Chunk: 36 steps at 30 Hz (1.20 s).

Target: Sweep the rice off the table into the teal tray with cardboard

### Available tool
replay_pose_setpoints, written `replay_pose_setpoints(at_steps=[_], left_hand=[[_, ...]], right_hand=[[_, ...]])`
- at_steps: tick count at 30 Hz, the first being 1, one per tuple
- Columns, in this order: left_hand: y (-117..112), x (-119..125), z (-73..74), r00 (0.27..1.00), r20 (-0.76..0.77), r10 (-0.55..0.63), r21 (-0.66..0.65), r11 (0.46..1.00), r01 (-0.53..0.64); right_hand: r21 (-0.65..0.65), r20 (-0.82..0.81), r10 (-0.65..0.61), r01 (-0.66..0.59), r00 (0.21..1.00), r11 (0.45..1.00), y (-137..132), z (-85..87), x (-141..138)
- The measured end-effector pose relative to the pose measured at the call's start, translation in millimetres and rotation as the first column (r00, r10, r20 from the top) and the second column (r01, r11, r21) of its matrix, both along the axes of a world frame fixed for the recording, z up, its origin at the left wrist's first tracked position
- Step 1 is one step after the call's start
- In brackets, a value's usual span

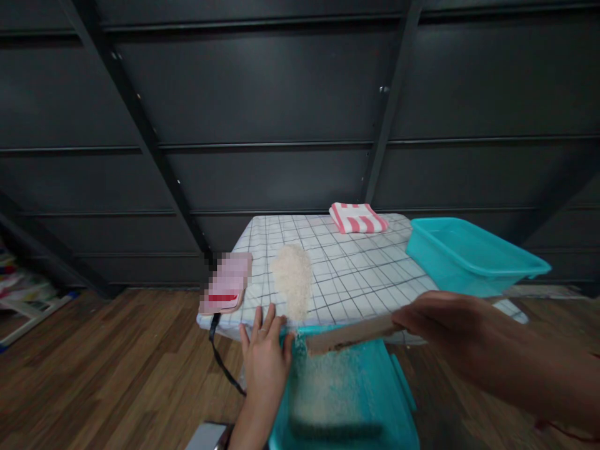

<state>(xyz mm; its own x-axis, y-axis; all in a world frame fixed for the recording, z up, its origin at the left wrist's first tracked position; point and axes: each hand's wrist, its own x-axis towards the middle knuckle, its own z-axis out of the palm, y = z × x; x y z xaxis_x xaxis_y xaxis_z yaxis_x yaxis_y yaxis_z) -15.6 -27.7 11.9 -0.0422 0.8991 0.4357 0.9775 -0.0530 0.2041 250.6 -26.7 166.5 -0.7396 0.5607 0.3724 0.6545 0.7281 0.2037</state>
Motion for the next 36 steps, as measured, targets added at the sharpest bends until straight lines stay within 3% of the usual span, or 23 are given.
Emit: replay_pose_setpoints(at_steps=[2, 5, 8, 15, 20, 23, 28, 36], left_hand=[[-1, 0, 1.1, 1.0, 0.003, -0.002, -0.013, 1.0, 0.002], [-1, 1, 2.6, 1.0, -0.003, 0.008, -0.017, 1.0, -0.008], [-1, 2, 3.3, 1.0, -0.012, 0.016, -0.013, 1.0, -0.016], [0, 1, 2.9, 1.0, -0.005, 0.011, -0.004, 1.0, -0.011], [0, 1, 2.8, 1.0, 0.007, 0.012, -0.006, 1.0, -0.012], [0, 1, 2.2, 1.0, 0.004, 0.01, 0.005, 1.0, -0.01], [0, 1, 0.2, 1.0, -0.023, 0.007, 0.029, 1.0, -0.007], [0, -2, -1.5, 0.998, -0.059, 0.008, 0.032, 0.999, -0.006]], right_hand=[[0.052, -0.037, 0.041, -0.039, 0.998, 0.998, -6, 2.7, 2], [0.026, -0.057, -0.029, 0.031, 0.998, 0.999, -1, 7.5, 10], [0.051, 0.031, -0.12, 0.118, 0.992, 0.992, 17, 8.1, 19], [0.195, 0.155, -0.194, 0.162, 0.969, 0.967, 48, -1.5, 15], [0.146, 0.211, -0.243, 0.216, 0.947, 0.966, 28, 4.5, 14], [0.107, 0.136, -0.18, 0.166, 0.974, 0.98, 7, 6.9, 16], [0.344, 0.055, -0.045, 0.023, 0.997, 0.939, -19, 6.0, 11], [0.252, 0.097, -0.245, 0.214, 0.965, 0.944, -6, -3.6, 30]])
